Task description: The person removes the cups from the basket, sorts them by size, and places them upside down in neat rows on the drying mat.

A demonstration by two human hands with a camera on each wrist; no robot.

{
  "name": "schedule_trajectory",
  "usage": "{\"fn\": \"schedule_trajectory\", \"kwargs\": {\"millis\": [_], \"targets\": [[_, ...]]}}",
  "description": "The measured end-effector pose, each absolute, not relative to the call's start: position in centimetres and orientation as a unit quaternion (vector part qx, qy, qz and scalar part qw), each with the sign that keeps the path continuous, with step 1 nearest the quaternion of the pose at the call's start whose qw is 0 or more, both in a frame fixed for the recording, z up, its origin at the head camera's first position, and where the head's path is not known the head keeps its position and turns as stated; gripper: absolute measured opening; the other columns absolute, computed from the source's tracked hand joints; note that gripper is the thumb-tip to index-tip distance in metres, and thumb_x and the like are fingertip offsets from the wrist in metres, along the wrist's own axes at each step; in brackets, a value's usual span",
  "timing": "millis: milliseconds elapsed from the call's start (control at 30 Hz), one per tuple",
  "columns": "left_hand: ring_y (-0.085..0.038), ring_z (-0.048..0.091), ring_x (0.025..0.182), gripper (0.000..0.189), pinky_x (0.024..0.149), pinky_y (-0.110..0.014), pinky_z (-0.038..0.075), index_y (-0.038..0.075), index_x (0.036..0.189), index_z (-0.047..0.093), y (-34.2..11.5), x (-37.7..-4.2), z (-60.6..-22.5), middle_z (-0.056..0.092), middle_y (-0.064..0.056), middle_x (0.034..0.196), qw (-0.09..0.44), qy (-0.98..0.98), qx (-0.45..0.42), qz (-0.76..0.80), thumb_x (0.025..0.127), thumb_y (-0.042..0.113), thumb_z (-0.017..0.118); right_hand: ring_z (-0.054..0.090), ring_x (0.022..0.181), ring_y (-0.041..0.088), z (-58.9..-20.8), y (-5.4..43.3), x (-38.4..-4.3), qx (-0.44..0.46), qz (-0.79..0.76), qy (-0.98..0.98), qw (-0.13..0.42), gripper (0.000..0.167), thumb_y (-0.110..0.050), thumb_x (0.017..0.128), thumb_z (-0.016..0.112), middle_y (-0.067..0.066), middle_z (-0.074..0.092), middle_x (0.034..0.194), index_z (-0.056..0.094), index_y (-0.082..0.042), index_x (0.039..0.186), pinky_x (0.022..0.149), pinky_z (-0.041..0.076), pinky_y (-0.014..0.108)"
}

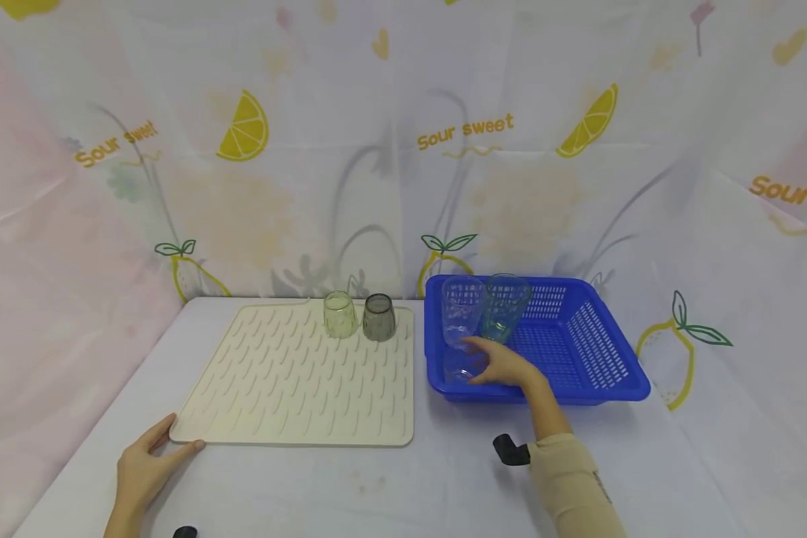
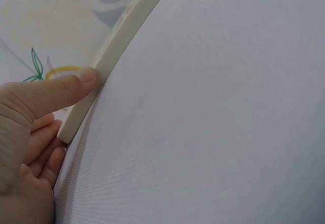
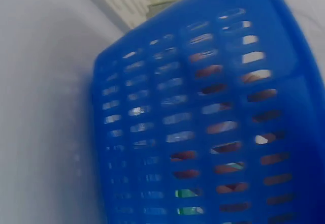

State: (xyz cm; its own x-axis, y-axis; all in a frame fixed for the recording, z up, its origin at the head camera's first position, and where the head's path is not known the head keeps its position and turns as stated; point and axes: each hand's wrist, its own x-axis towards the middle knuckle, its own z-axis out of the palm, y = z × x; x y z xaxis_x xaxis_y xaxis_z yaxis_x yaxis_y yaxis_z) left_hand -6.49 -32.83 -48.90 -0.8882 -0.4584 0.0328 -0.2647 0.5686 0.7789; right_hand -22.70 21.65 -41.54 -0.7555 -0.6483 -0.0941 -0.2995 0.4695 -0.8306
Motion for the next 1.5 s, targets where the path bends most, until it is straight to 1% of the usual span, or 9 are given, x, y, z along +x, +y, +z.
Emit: {"fn": "schedule_trajectory", "kwargs": {"millis": [233, 467, 867, 1167, 1233, 1300, 1367, 1467, 1500], "targets": [[-0.054, 0.035, 0.125, 0.086, 0.107, -0.063, 0.026, -0.01, 0.136, 0.038, -32.9, -6.6, -49.0, 0.04, -0.035, 0.133, 0.112, -0.877, 0.203, -0.422, 0.07, 0.022, 0.083, 0.05, 0.115, 0.047, -42.1, 21.1, -22.9, -0.278, -0.397, 0.864, 0.134, 0.073, -0.009, 0.073, 0.078, 0.033, 0.049, 0.126, 0.039, 0.015, 0.129, 0.095, 0.046, 0.054], [-0.053, 0.037, 0.124, 0.083, 0.107, -0.062, 0.027, -0.01, 0.135, 0.041, -32.8, -6.5, -48.9, 0.043, -0.035, 0.132, 0.12, -0.874, 0.207, -0.422, 0.069, 0.019, 0.084, 0.05, 0.118, 0.043, -41.9, 21.3, -22.7, -0.225, -0.446, 0.861, 0.095, 0.081, -0.017, 0.068, 0.085, 0.028, 0.053, 0.126, 0.042, 0.01, 0.131, 0.098, 0.045, 0.051], [-0.053, 0.033, 0.127, 0.085, 0.108, -0.062, 0.024, -0.01, 0.136, 0.039, -32.7, -6.6, -48.8, 0.042, -0.036, 0.131, 0.106, -0.875, 0.213, -0.422, 0.071, 0.022, 0.083, 0.051, 0.117, 0.041, -41.3, 21.4, -22.1, -0.183, -0.494, 0.849, 0.038, 0.081, -0.018, 0.072, 0.082, 0.025, 0.055, 0.126, 0.039, 0.005, 0.137, 0.1, 0.043, 0.054], [-0.054, 0.031, 0.128, 0.087, 0.109, -0.061, 0.023, -0.015, 0.136, 0.031, -32.7, -6.4, -48.4, 0.035, -0.037, 0.136, 0.087, -0.872, 0.202, -0.437, 0.074, 0.02, 0.081, 0.051, 0.117, 0.041, -40.4, 21.4, -21.7, -0.166, -0.538, 0.826, -0.008, 0.074, -0.006, 0.076, 0.077, 0.027, 0.054, 0.122, 0.037, 0.005, 0.137, 0.102, 0.042, 0.051], [-0.055, 0.031, 0.127, 0.087, 0.108, -0.061, 0.024, -0.017, 0.135, 0.03, -32.6, -6.5, -48.3, 0.033, -0.038, 0.136, 0.088, -0.873, 0.196, -0.437, 0.074, 0.019, 0.08, 0.054, 0.117, 0.034, -40.1, 21.4, -21.5, -0.166, -0.547, 0.821, -0.005, 0.073, -0.003, 0.076, 0.076, 0.027, 0.053, 0.123, 0.037, 0.007, 0.137, 0.102, 0.043, 0.047], [-0.055, 0.032, 0.126, 0.087, 0.107, -0.062, 0.025, -0.018, 0.135, 0.031, -32.7, -6.5, -48.2, 0.034, -0.038, 0.135, 0.09, -0.876, 0.194, -0.432, 0.073, 0.018, 0.081, 0.058, 0.113, 0.02, -39.9, 21.3, -21.3, -0.166, -0.553, 0.817, -0.003, 0.072, -0.003, 0.076, 0.076, 0.027, 0.053, 0.123, 0.037, 0.008, 0.137, 0.102, 0.043, 0.046], [-0.054, 0.034, 0.125, 0.086, 0.106, -0.062, 0.027, -0.018, 0.134, 0.032, -32.7, -6.6, -48.2, 0.035, -0.038, 0.135, 0.09, -0.878, 0.194, -0.427, 0.073, 0.019, 0.081, 0.059, 0.11, 0.014, -39.7, 21.3, -21.1, -0.165, -0.555, 0.816, -0.003, 0.072, -0.003, 0.076, 0.076, 0.027, 0.053, 0.124, 0.038, 0.009, 0.136, 0.102, 0.043, 0.045], [-0.053, 0.036, 0.123, 0.086, 0.104, -0.063, 0.03, -0.016, 0.134, 0.034, -32.7, -6.6, -48.2, 0.037, -0.037, 0.134, 0.09, -0.881, 0.196, -0.42, 0.073, 0.02, 0.081, 0.059, 0.11, 0.016, -39.6, 21.3, -20.9, -0.171, -0.561, 0.81, -0.006, 0.071, -0.002, 0.076, 0.076, 0.028, 0.053, 0.124, 0.039, 0.011, 0.135, 0.101, 0.043, 0.047], [-0.053, 0.037, 0.123, 0.086, 0.104, -0.063, 0.031, -0.016, 0.134, 0.034, -32.7, -6.6, -48.2, 0.037, -0.037, 0.134, 0.091, -0.882, 0.195, -0.419, 0.073, 0.021, 0.081, 0.058, 0.112, 0.021, -39.5, 21.4, -20.8, -0.174, -0.564, 0.807, -0.008, 0.07, -0.001, 0.076, 0.076, 0.028, 0.053, 0.124, 0.039, 0.011, 0.134, 0.101, 0.043, 0.046]]}}
